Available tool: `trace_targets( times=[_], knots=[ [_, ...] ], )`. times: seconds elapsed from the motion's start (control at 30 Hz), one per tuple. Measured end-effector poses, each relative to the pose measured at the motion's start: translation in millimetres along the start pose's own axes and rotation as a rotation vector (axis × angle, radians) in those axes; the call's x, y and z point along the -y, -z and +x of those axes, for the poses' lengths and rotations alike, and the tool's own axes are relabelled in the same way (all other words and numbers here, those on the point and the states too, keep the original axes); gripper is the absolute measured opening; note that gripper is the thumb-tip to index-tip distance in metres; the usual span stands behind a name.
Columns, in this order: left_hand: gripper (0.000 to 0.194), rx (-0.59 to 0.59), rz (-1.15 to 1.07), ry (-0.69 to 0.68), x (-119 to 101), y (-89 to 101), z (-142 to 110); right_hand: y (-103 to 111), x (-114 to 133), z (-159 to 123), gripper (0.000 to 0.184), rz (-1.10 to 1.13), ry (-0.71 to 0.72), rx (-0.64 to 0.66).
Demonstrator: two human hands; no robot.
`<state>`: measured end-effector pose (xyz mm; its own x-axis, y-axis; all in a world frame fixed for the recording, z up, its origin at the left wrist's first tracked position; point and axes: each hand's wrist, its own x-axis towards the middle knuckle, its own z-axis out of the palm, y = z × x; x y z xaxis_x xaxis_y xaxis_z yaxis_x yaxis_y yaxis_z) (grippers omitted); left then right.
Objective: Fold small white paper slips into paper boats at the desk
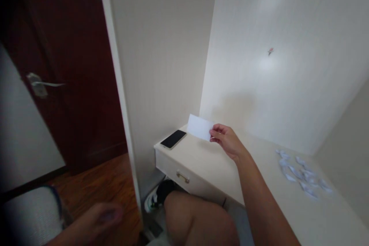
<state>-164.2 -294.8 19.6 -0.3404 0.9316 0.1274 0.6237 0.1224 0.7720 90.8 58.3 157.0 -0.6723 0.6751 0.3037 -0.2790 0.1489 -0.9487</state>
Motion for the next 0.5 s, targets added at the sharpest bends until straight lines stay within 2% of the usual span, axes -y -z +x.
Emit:
trace_targets(
  times=[0.07, 0.1, 0.2, 0.27, 0.33, 0.4, 0.5],
  knots=[
    [0.037, 0.066, -0.098, -0.017, -17.4, -12.9, 38.7, -14.3, 0.7, -24.9, 0.033, 0.044, -0.011, -0.036],
    [0.042, 0.085, -0.266, -0.018, -32.7, -21.2, 59.1, -21.3, -0.2, -35.3, 0.034, 0.065, -0.013, -0.064],
    [0.047, -0.003, -0.788, -0.096, -94.4, -47.8, 111.8, -39.7, -5.7, -58.5, 0.035, 0.112, -0.002, -0.152],
    [0.043, -0.056, -0.957, -0.165, -134.5, -61.5, 134.8, -48.6, -10.6, -67.9, 0.036, 0.129, 0.013, -0.198],
    [0.042, -0.153, -1.01, -0.218, -162.4, -69.4, 149.5, -54.2, -15.8, -72.8, 0.037, 0.134, 0.025, -0.223],
    [0.043, -0.226, -1.03, -0.257, -176.3, -71.7, 160.8, -55.7, -20.7, -73.6, 0.037, 0.135, 0.034, -0.229],
    [0.043, -0.256, -1.021, -0.291, -179.1, -67.7, 179.1, -47.8, -25.7, -67.8, 0.042, 0.124, 0.079, -0.209]
  ],
)
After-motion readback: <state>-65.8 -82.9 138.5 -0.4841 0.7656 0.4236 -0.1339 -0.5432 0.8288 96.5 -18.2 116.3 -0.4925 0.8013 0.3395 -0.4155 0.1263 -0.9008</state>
